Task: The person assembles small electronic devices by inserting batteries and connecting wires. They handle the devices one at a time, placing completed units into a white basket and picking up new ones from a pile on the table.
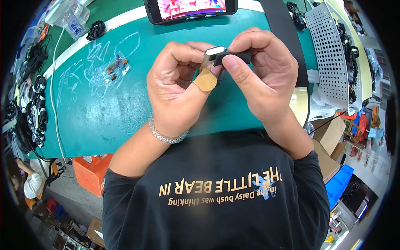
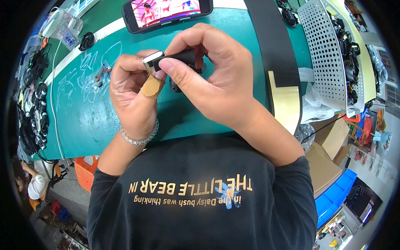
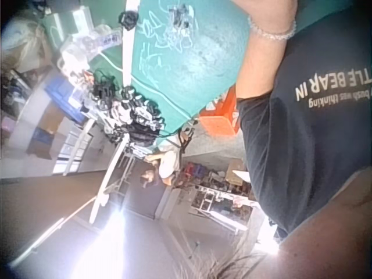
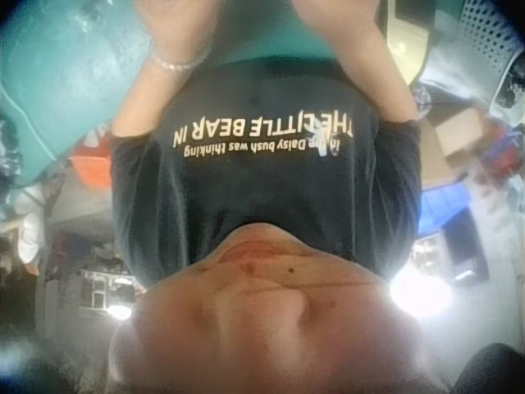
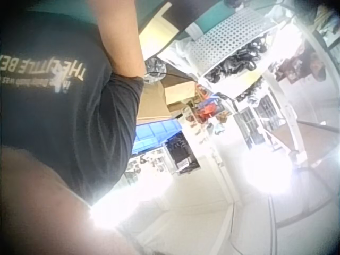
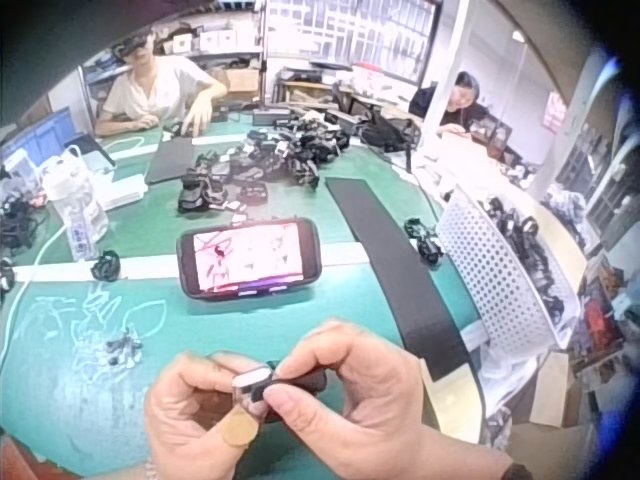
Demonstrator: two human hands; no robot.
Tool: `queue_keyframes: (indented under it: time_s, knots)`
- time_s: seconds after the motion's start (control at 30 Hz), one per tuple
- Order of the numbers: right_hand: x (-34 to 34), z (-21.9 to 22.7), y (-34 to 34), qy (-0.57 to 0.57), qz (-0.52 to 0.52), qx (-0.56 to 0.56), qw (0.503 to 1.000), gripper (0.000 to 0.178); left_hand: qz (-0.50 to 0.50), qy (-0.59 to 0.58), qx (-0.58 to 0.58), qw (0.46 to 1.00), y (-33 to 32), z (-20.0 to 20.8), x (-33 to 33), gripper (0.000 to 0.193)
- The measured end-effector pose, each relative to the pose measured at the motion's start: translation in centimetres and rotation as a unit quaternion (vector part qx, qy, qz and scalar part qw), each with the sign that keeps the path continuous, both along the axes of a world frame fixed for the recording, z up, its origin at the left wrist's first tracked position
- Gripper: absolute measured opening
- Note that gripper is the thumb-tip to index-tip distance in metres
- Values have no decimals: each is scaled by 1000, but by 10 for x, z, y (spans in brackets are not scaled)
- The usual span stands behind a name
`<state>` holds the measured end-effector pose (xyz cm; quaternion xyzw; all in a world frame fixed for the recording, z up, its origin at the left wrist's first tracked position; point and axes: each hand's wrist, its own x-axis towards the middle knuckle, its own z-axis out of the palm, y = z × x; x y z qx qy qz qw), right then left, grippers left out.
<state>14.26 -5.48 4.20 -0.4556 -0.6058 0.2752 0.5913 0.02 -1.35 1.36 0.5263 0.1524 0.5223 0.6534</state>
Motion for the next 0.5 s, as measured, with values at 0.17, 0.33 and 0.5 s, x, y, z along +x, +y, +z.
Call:
queue_keyframes:
  time_s: [0.17,0.33,0.5]
  knots:
    - [-4,-3,3,33,-19,41,998,11,0,-3,3,1000,-1,0,1,17]
    - [-3,-3,4,15,-13,70,997,12,-9,-17,-6,1000,-1,-2,-1,18]
    - [-4,-2,2,20,-8,76,997,13,-26,-30,-23,999,-2,-1,-2,19]
